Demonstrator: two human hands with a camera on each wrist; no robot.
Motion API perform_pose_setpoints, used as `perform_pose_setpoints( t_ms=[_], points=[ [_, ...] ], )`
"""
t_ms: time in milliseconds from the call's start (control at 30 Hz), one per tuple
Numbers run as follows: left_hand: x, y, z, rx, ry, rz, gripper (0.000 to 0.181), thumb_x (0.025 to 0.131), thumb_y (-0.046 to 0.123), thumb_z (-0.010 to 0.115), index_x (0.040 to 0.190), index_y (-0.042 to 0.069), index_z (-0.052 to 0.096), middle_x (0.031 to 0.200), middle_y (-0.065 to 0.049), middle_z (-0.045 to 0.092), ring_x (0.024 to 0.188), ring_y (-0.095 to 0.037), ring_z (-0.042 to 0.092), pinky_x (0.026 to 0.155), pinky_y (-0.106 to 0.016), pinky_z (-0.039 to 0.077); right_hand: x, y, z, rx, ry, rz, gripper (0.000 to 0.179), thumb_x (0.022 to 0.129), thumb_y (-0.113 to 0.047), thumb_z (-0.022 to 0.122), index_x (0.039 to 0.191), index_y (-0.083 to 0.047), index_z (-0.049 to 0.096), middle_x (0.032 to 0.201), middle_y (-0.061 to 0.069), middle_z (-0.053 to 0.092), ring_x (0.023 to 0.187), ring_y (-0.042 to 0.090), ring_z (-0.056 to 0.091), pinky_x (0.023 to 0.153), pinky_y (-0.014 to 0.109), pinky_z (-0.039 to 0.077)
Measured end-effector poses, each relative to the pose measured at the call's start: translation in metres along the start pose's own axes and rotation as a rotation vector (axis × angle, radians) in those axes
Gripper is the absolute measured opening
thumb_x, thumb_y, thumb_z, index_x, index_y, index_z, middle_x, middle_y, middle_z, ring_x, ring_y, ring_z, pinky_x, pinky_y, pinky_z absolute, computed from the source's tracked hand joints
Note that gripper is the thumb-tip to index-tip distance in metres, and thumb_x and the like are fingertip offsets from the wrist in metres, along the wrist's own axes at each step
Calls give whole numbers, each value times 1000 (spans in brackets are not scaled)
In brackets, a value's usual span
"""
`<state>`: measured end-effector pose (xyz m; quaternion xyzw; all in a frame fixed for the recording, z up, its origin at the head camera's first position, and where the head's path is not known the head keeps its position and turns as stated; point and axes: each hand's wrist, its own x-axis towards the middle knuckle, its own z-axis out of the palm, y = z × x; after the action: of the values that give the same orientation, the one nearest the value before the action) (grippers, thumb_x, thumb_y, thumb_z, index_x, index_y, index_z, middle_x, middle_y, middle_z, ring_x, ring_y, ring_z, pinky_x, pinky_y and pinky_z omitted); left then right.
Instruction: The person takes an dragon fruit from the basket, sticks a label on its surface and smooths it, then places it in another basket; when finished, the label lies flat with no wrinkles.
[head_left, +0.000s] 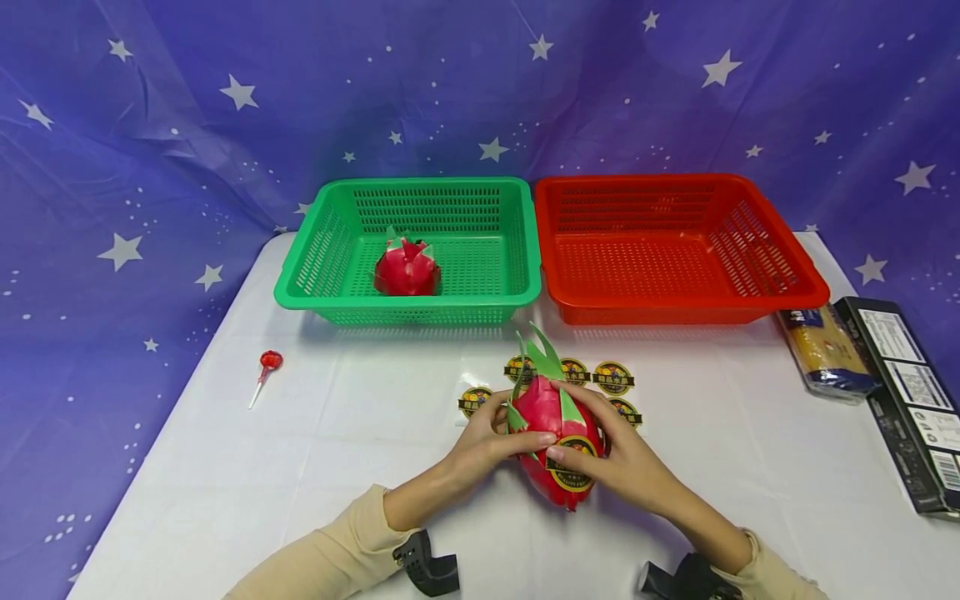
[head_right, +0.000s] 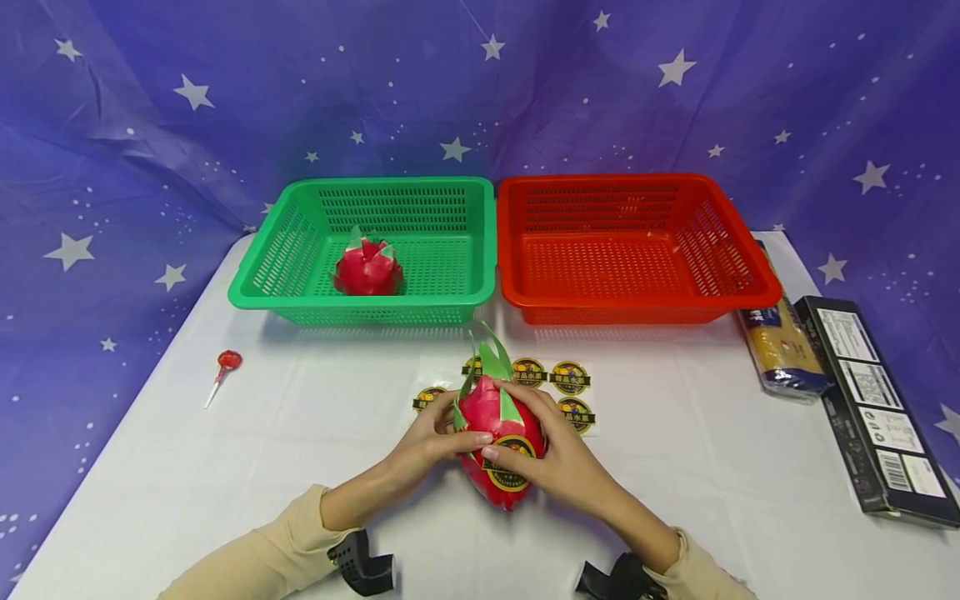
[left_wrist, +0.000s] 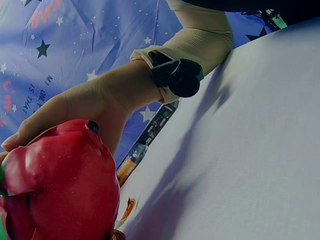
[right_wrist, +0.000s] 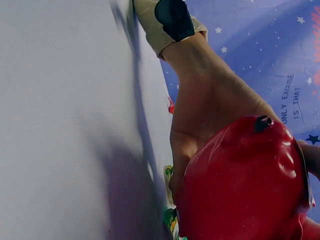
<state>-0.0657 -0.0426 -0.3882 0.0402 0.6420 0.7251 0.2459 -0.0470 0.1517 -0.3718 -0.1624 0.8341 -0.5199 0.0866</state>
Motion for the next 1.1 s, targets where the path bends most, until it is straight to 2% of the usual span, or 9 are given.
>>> perform_pose_setpoints(
  t_ms=[233, 367, 500, 600, 733, 833, 933, 1033, 1100],
  points=[
    [2, 0, -2, 2, -85, -22, 63, 80, 28, 62, 130, 3, 32, 112, -12, 56, 85, -9, 58, 76, -26, 48, -1, -5, -3, 59, 6, 109, 65, 78, -28, 70, 133, -38, 36, 137, 3, 39, 111, 27, 50, 73, 27, 51],
    [5, 0, -4, -12, -148, -6, 58, 85, 29, 56, 131, 2, 32, 117, -15, 54, 87, -9, 57, 79, -27, 48, -2, -12, -11, 85, 4, 149, 62, 80, -26, 68, 133, -36, 38, 133, 7, 44, 104, 27, 54, 71, 28, 52],
    [9, 3, -7, 0, -189, 69, 52, 90, 27, 50, 132, 3, 33, 124, -23, 50, 95, -8, 56, 84, -31, 48, -5, -22, -24, 101, 9, 150, 60, 82, -23, 66, 134, -33, 38, 126, 9, 47, 101, 26, 54, 71, 30, 52],
    [15, 7, -9, 28, -195, 163, 46, 93, 23, 46, 132, 0, 35, 123, -27, 49, 96, -8, 57, 87, -39, 48, -8, -29, -36, 94, 35, 132, 58, 83, -19, 64, 134, -31, 38, 125, 6, 46, 101, 22, 54, 72, 31, 52],
    [29, 16, -9, 112, -159, 317, 41, 91, 14, 50, 127, -2, 42, 121, -27, 50, 102, -20, 57, 90, -38, 47, -13, -37, -53, 65, 113, 100, 59, 85, -14, 60, 136, -29, 36, 123, 1, 47, 101, 11, 55, 72, 29, 52],
    [41, 26, -7, 172, -111, 377, 41, 89, 12, 53, 127, 2, 43, 124, -23, 50, 112, -30, 52, 91, -31, 46, -12, -41, -66, 48, 187, 68, 60, 86, -10, 58, 138, -27, 34, 124, -2, 46, 101, 6, 53, 72, 25, 52],
    [55, 36, -2, 197, -70, 367, 46, 89, 14, 53, 133, 8, 39, 131, -18, 46, 120, -35, 46, 94, -31, 44, -8, -42, -78, 112, 246, 30, 60, 86, -6, 55, 139, -24, 33, 123, -4, 45, 102, 7, 52, 71, 21, 51],
    [69, 44, 4, 239, -10, 327, 53, 90, 23, 55, 138, 18, 34, 139, -12, 38, 127, -33, 40, 98, -37, 41, -1, -41, -88, 223, 299, -21, 60, 86, -1, 53, 139, -20, 35, 123, -2, 44, 101, 9, 52, 70, 18, 51],
    [78, 47, 7, 292, 35, 323, 56, 90, 28, 55, 140, 23, 31, 144, -8, 32, 131, -30, 35, 101, -39, 38, 6, -41, -94, 282, 332, -50, 59, 85, 0, 52, 138, -19, 36, 122, -1, 44, 102, 10, 51, 70, 17, 51]
  ],
)
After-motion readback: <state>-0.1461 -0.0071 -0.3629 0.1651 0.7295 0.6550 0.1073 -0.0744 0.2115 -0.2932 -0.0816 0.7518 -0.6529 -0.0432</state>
